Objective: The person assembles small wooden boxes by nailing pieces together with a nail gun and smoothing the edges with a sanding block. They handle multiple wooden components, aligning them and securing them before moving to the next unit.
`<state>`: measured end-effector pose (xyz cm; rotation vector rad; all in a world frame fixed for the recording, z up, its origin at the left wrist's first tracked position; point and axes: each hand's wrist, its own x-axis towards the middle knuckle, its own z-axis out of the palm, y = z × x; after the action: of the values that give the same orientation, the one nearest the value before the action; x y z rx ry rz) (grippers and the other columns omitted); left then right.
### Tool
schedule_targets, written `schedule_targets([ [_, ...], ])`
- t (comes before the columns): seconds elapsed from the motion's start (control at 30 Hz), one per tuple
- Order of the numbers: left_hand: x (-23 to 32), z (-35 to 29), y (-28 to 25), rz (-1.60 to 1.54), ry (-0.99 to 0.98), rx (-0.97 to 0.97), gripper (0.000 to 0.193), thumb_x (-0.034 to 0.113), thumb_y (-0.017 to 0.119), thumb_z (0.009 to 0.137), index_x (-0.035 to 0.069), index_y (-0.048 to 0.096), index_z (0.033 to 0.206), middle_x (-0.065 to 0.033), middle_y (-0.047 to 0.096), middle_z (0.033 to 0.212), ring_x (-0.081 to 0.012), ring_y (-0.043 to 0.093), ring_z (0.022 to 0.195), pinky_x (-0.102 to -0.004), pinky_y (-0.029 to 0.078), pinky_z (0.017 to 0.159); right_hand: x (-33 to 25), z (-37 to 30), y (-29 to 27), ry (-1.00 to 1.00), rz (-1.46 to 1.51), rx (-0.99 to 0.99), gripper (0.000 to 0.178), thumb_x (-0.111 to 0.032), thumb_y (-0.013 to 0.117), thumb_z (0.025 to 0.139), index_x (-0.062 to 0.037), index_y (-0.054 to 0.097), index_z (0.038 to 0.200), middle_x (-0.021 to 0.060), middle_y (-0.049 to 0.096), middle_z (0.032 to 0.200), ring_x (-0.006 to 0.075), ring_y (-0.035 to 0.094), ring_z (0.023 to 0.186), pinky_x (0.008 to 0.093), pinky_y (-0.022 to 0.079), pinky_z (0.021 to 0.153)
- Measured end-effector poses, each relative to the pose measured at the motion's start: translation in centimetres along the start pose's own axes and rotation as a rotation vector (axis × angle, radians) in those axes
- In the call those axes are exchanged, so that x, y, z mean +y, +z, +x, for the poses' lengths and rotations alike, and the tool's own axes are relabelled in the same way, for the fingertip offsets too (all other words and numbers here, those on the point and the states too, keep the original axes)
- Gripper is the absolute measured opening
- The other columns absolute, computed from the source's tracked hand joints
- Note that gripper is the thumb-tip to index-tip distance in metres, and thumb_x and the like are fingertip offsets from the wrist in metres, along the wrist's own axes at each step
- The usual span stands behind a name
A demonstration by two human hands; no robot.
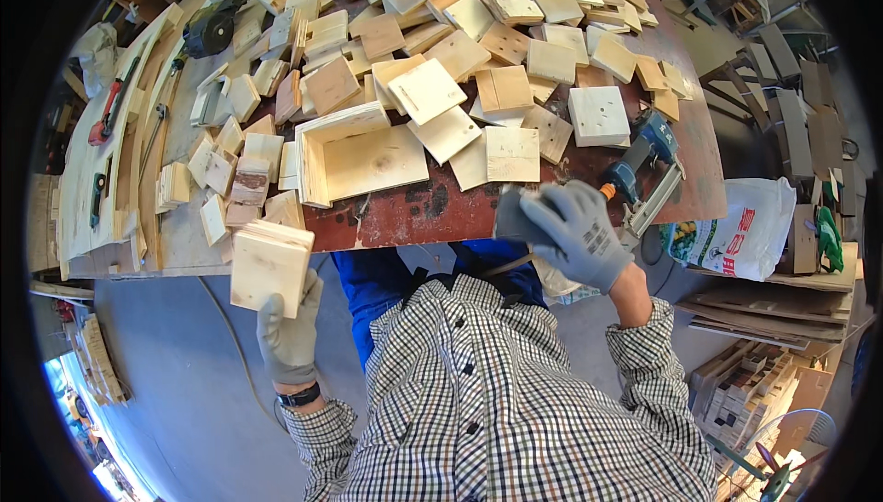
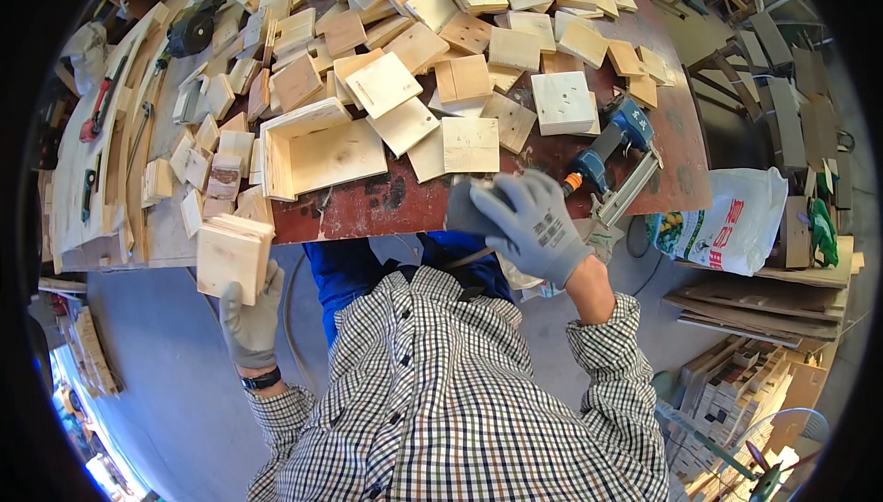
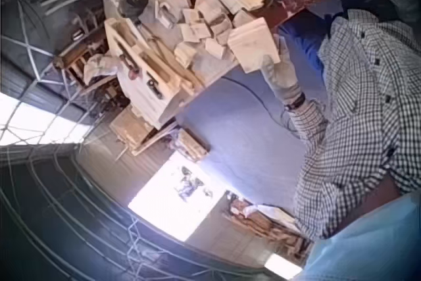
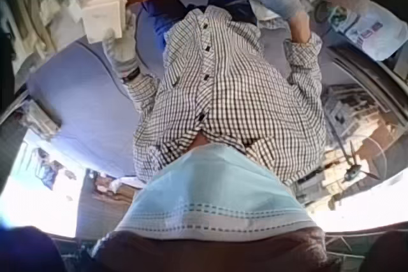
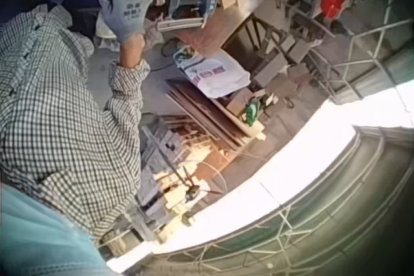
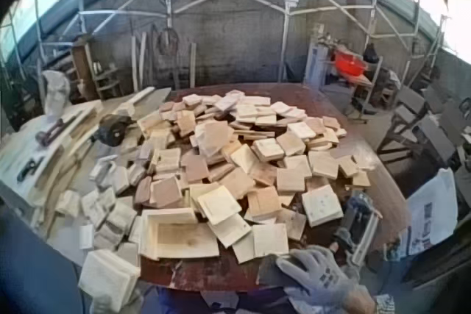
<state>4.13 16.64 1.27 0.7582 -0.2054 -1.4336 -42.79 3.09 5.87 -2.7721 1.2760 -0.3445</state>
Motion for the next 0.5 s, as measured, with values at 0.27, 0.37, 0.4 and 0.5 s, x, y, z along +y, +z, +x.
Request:
schedule_targets([
  [0.27,-2.2,-0.6,2.7,0.383,0.029,0.058,0.085,0.012,0.074,0.086,0.002,0.036,0.162,-0.0130,0.055,0.153,-0.0289,0.055,0.142,-0.0418,0.044,0.119,-1.0,1.0,3.4,-0.038,0.038,-0.050,0.076,-0.038,0.080,0.080,-0.0175,0.056,0.150,0.0146,0.057,0.141,0.0378,0.053,0.130,0.0571,0.034,0.119],
  [0.37,-2.4,-0.4,4.8,0.389,-0.054,0.007,0.088,0.010,0.074,0.082,0.001,0.037,0.162,-0.0125,0.054,0.154,-0.0286,0.055,0.142,-0.0424,0.044,0.118,-1.0,1.6,4.2,-0.057,-0.047,-0.064,0.073,-0.033,0.080,0.080,-0.0188,0.057,0.148,0.0145,0.055,0.144,0.0359,0.052,0.133,0.0584,0.032,0.120],
  [0.4,-2.6,-0.3,5.8,0.405,-0.057,0.019,0.089,0.010,0.074,0.080,-0.002,0.038,0.160,-0.0135,0.056,0.151,-0.0280,0.056,0.140,-0.0416,0.046,0.117,-1.2,1.8,4.1,-0.033,-0.121,-0.042,0.073,-0.032,0.080,0.080,-0.0188,0.057,0.148,0.0146,0.055,0.145,0.0357,0.052,0.133,0.0588,0.032,0.120],
  [0.5,-2.9,0.1,8.4,0.551,-0.087,0.017,0.089,0.012,0.075,0.073,-0.004,0.043,0.155,-0.0162,0.059,0.145,-0.0278,0.058,0.136,-0.0401,0.047,0.114,-2.2,2.0,3.6,0.091,-0.148,0.038,0.070,-0.030,0.081,0.080,-0.0172,0.060,0.146,0.0163,0.054,0.146,0.0369,0.052,0.134,0.0586,0.032,0.120],
])
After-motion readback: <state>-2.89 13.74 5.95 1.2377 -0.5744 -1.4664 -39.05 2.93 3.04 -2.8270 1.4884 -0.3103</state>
